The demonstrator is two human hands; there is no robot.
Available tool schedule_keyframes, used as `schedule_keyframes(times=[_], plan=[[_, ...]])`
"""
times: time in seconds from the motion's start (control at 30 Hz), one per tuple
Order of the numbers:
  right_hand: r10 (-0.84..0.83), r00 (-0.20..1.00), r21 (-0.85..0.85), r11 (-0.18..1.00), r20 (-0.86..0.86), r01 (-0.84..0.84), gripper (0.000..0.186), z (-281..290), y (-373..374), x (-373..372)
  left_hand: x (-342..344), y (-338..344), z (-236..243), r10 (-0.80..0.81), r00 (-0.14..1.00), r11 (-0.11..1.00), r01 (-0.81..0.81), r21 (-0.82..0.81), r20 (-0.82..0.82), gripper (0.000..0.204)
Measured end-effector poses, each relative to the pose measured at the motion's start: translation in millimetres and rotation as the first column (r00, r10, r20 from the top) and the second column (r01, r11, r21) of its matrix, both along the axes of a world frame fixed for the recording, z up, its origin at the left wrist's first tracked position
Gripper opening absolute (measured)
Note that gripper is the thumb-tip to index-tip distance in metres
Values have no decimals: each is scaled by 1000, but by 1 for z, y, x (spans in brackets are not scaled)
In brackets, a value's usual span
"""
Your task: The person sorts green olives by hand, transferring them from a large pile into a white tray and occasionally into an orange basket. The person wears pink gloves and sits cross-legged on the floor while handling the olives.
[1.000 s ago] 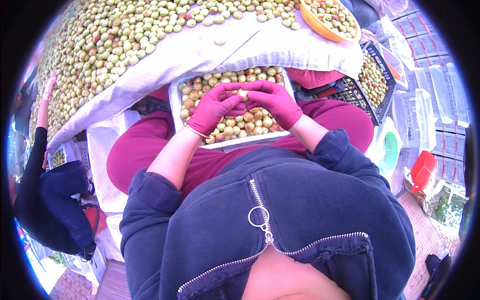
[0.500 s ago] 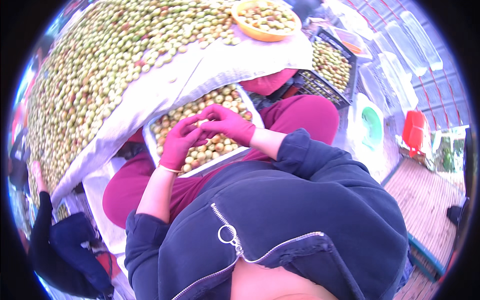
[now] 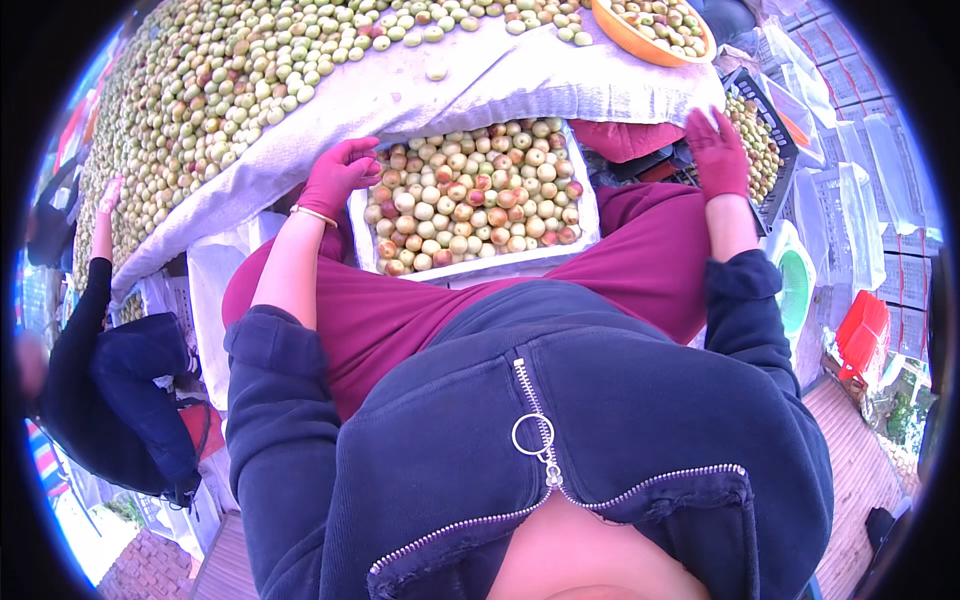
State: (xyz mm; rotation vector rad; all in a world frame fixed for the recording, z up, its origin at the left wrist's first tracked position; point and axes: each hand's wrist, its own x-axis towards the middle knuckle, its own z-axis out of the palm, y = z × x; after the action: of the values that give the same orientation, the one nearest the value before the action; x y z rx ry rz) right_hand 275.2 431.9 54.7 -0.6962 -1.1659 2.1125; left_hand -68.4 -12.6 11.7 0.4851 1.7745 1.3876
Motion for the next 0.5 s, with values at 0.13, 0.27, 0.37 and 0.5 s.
schedule_keyframes(times=[0.13,0.27,0.37,0.5], plan=[[403,775,348,724,488,-595,31,-22,-103,-57,10,12,-22,-188,955,976,154,-156,-229,37],[216,540,538,77,813,-840,35,-51,-181,-98,38,37,-45,-388,773,915,255,-313,-502,42],[124,461,470,-57,879,-881,33,-75,-200,-106,37,40,-53,-391,717,918,261,-298,-577,39],[113,472,480,-57,874,-875,32,-104,-204,-107,8,33,-51,-265,876,950,165,-264,-404,35]])
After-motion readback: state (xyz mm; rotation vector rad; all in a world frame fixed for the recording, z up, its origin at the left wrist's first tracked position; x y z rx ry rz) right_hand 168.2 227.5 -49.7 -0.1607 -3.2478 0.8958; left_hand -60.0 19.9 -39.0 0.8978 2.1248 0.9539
